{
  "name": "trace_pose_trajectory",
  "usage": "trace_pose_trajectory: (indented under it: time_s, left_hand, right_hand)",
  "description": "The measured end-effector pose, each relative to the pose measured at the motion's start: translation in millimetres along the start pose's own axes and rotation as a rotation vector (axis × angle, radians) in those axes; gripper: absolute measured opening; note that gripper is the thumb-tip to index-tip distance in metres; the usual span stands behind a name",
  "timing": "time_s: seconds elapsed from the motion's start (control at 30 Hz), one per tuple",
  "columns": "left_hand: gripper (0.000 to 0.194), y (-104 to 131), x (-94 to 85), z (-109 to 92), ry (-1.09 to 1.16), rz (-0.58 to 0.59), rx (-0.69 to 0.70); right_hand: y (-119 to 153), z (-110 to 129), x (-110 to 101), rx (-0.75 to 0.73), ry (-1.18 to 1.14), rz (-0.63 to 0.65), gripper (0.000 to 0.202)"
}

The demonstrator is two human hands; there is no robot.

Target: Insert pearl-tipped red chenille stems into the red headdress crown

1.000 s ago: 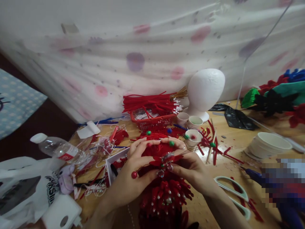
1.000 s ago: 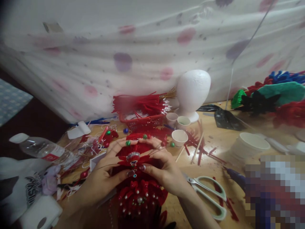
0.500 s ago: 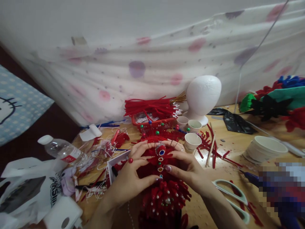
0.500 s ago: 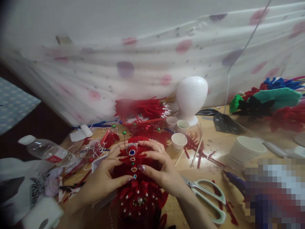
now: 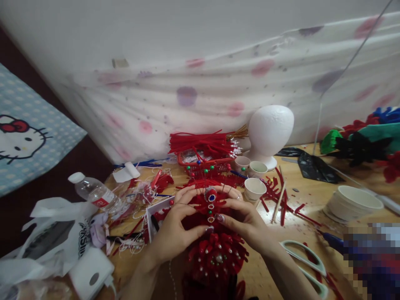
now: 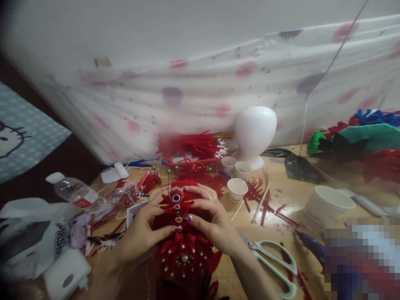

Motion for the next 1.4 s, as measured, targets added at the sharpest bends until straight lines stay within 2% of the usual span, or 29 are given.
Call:
trace_pose_trajectory:
  time_s: [0.13, 0.3, 0.43, 0.57, 0.67, 0.73, 0.83, 1.1, 1.17, 1.27, 1.4]
  left_hand:
    - [0.019, 1.5, 2.3, -1.5, -0.002, 0.028, 0.025]
    - [0.026, 3.6, 0.3, 5.4, 0.028, -0.020, -0.032]
    - [0.020, 3.3, 2.7, -1.0, 0.023, 0.015, 0.000]
    - [0.023, 1.7, -0.8, -5.8, 0.040, -0.013, 0.014]
    - [0.019, 2.0, 1.6, -6.3, 0.010, 0.016, 0.023]
    - [0.022, 2.0, 2.6, -5.8, 0.002, 0.025, 0.028]
    - [0.030, 1.7, 2.6, -4.1, 0.006, 0.012, 0.036]
    - [0.034, 3.5, 0.2, 5.9, 0.046, -0.071, -0.007]
    - [0.031, 3.9, 0.3, 3.1, 0.021, -0.082, 0.015]
    - [0.016, 4.8, 0.8, -2.1, 0.023, -0.090, 0.058]
    - [0.024, 5.3, 0.1, -2.1, 0.032, -0.106, 0.071]
  right_hand:
    - [-0.2, 1.6, -2.3, -0.029, -0.005, -0.026, 0.013]
    - [0.2, 1.4, 0.9, -0.013, -0.005, -0.003, 0.018]
    - [-0.2, 3.4, -0.7, -0.035, -0.021, -0.027, 0.017]
    - [0.5, 2.6, -1.8, -0.069, -0.003, -0.017, 0.016]
    - [1.3, 4.3, -1.3, -0.117, -0.010, 0.005, 0.019]
    - [1.0, 1.9, -0.5, -0.097, -0.009, 0.011, 0.022]
    - [0.0, -2.0, -0.5, -0.048, 0.006, -0.007, 0.022]
    - [0.1, -3.6, 0.7, -0.047, -0.030, -0.002, 0.025]
    - [-0.1, -3.4, -0.8, -0.061, -0.038, -0.020, 0.024]
    - [-0.3, 0.1, -2.1, -0.100, -0.040, -0.038, 0.022]
    - [-1.1, -0.7, -0.7, -0.076, -0.019, -0.027, 0.021]
Point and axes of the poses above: each hand's wrist, its own y-axis away from the middle knuckle, its own x-axis out of the palm, z = x × y, the point moved 9 cm from there along -y, towards the middle knuckle, and after that the axes turned 10 degrees about -z, right-handed, at the moved point
